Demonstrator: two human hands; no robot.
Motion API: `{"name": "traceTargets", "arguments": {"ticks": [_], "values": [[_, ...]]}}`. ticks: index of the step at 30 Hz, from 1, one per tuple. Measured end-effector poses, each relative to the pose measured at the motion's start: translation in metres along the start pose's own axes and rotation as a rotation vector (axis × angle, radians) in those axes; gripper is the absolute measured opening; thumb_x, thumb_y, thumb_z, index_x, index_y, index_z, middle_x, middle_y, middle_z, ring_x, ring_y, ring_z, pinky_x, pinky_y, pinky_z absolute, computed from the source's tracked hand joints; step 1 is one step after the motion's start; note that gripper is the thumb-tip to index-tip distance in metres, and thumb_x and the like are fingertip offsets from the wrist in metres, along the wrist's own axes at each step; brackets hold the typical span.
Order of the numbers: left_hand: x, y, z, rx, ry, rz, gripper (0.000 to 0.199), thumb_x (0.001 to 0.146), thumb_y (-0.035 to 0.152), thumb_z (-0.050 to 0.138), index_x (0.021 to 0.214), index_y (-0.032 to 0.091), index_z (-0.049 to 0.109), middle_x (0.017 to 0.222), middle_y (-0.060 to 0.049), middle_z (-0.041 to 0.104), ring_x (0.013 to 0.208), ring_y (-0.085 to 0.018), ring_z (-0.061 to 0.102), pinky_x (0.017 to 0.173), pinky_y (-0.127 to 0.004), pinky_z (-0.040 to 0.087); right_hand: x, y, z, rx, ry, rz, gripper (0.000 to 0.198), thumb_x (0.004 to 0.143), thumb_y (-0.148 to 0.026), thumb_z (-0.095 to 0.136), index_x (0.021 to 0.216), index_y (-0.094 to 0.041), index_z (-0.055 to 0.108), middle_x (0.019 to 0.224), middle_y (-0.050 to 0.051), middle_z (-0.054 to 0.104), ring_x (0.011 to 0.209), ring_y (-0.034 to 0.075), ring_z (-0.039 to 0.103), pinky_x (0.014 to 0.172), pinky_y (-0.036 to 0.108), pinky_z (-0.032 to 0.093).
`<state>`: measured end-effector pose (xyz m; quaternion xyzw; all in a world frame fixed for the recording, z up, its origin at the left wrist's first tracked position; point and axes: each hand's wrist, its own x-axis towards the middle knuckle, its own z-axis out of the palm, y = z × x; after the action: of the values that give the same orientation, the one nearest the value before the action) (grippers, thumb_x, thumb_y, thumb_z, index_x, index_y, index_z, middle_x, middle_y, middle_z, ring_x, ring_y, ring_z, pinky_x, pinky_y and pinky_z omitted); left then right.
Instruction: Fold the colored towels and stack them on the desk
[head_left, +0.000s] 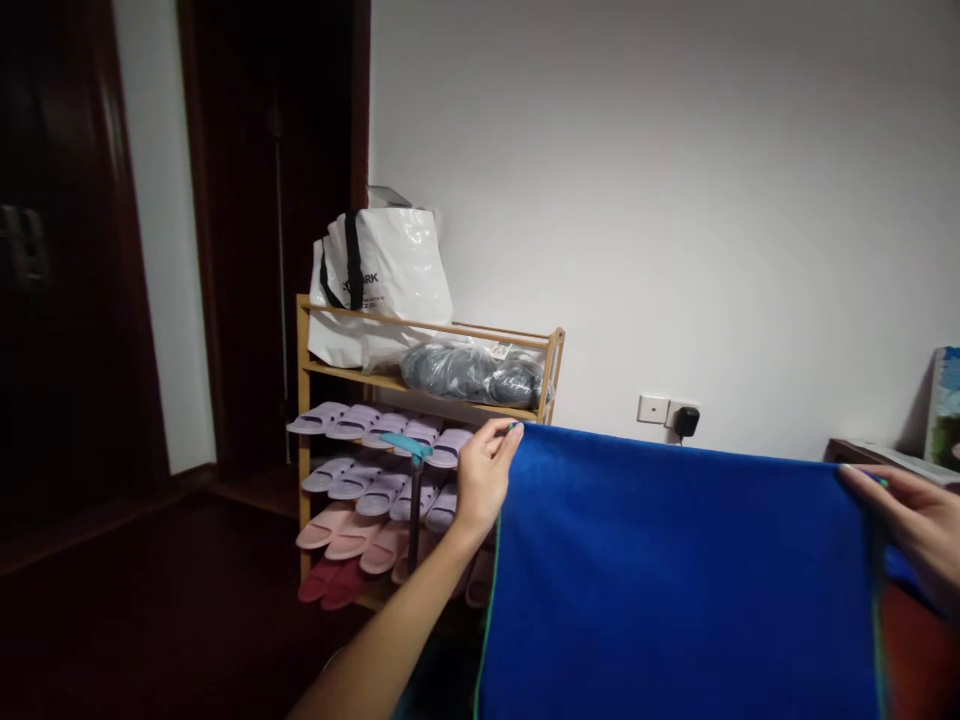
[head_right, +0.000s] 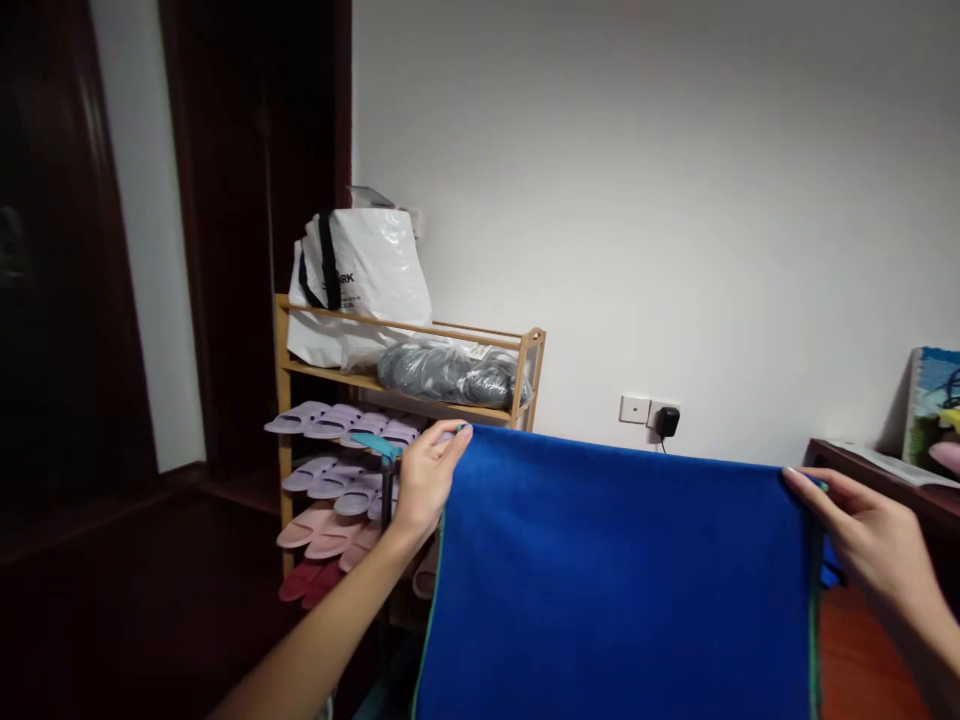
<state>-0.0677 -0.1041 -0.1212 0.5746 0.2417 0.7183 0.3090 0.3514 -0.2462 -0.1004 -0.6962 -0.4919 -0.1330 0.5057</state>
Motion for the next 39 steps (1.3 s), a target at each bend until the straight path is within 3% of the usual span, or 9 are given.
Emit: {"name": "traceTargets", "arguments": {"ticks": [6, 12, 22, 25, 27, 29, 32, 35, 39], "values": [[0.03, -0.09, 0.025, 0.261, -0.061, 0.009, 0.036, 0.084, 0.05, 0.051, 0.083, 0.016, 0.06, 0.054, 0.005, 0.05, 0.046, -0.01, 0.045, 0.045, -0.019, 0.032, 0.037, 0.046, 0.071, 0.032, -0.167, 0.029, 0.06, 0.064, -0.069, 0.052, 0.09, -0.017, 0.068, 0.084, 0.005, 0.07, 0.083, 0.023, 0.062, 0.069, 0.026, 0.045], [0.043, -0.148, 0.047, 0.551, -0.073, 0.004, 0.012, 0.081, 0.026, 0.058, 0.076, 0.017, 0.065, 0.065, 0.001, 0.057, 0.063, -0.015, 0.056, 0.059, -0.023, 0.039, 0.045, 0.098, 0.145, 0.014, -0.298, 0.006, 0.062, 0.065, -0.072, 0.047, 0.081, -0.016, 0.07, 0.077, 0.006, 0.07, 0.077, 0.024, 0.063, 0.064, 0.027, 0.045], [0.038, -0.187, 0.043, 1.021, -0.178, -0.084, 0.014, 0.089, 0.023, 0.055, 0.082, 0.02, 0.067, 0.082, -0.003, 0.059, 0.074, -0.017, 0.058, 0.063, -0.024, 0.037, 0.041, 0.125, 0.228, -0.197, -0.412, -0.008, 0.064, 0.073, -0.073, 0.031, 0.076, -0.021, 0.069, 0.068, 0.006, 0.066, 0.069, 0.022, 0.061, 0.063, 0.03, 0.044], [0.035, -0.188, 0.04, 1.113, -0.242, -0.087, 0.013, 0.089, 0.023, 0.054, 0.09, 0.021, 0.066, 0.09, -0.005, 0.059, 0.08, -0.019, 0.059, 0.066, -0.026, 0.04, 0.033, 0.12, 0.242, -0.285, -0.431, -0.007, 0.063, 0.08, -0.066, 0.026, 0.083, -0.02, 0.069, 0.08, 0.011, 0.067, 0.078, 0.025, 0.062, 0.07, 0.034, 0.045], [0.027, -0.186, 0.041, 1.152, -0.283, -0.067, 0.017, 0.088, 0.018, 0.054, 0.102, 0.021, 0.064, 0.1, -0.007, 0.059, 0.091, -0.021, 0.058, 0.074, -0.028, 0.042, 0.022, 0.111, 0.251, -0.348, -0.413, -0.009, 0.067, 0.083, -0.062, 0.022, 0.103, -0.015, 0.065, 0.101, 0.017, 0.064, 0.095, 0.03, 0.059, 0.08, 0.041, 0.044], [0.014, -0.186, 0.043, 1.16, -0.375, 0.002, 0.031, 0.087, 0.015, 0.053, 0.116, 0.024, 0.058, 0.113, -0.007, 0.057, 0.107, -0.022, 0.053, 0.086, -0.03, 0.04, 0.004, 0.101, 0.259, -0.375, -0.445, -0.063, 0.069, 0.085, -0.061, 0.02, 0.125, -0.016, 0.053, 0.126, 0.017, 0.053, 0.116, 0.031, 0.049, 0.094, 0.045, 0.038], [-0.01, -0.193, 0.044, 1.12, -0.699, 0.102, 0.041, 0.092, 0.029, 0.046, 0.133, 0.024, 0.045, 0.137, -0.007, 0.045, 0.128, -0.023, 0.038, 0.102, -0.035, 0.031, -0.026, 0.092, 0.27, -0.372, -0.632, -0.161, 0.067, 0.083, -0.067, 0.026, 0.137, -0.03, 0.04, 0.144, 0.003, 0.038, 0.134, 0.022, 0.031, 0.108, 0.042, 0.026], [-0.027, -0.203, 0.041, 1.126, -0.984, -0.029, 0.054, 0.095, 0.049, 0.031, 0.142, 0.021, 0.035, 0.15, -0.008, 0.029, 0.138, -0.025, 0.022, 0.11, -0.045, 0.019, -0.047, 0.091, 0.271, -0.406, -0.778, -0.15, 0.069, 0.083, -0.07, 0.023, 0.139, -0.033, 0.035, 0.149, -0.001, 0.028, 0.138, 0.02, 0.02, 0.111, 0.045, 0.019], [-0.034, -0.201, 0.035, 1.128, -1.079, -0.141, 0.064, 0.094, 0.06, 0.018, 0.145, 0.024, 0.028, 0.153, -0.005, 0.02, 0.14, -0.024, 0.013, 0.111, -0.051, 0.01, -0.06, 0.09, 0.256, -0.459, -0.829, -0.1, 0.072, 0.083, -0.072, 0.019, 0.143, -0.032, 0.027, 0.152, 0.0, 0.017, 0.14, 0.018, 0.01, 0.113, 0.045, 0.013]]}}
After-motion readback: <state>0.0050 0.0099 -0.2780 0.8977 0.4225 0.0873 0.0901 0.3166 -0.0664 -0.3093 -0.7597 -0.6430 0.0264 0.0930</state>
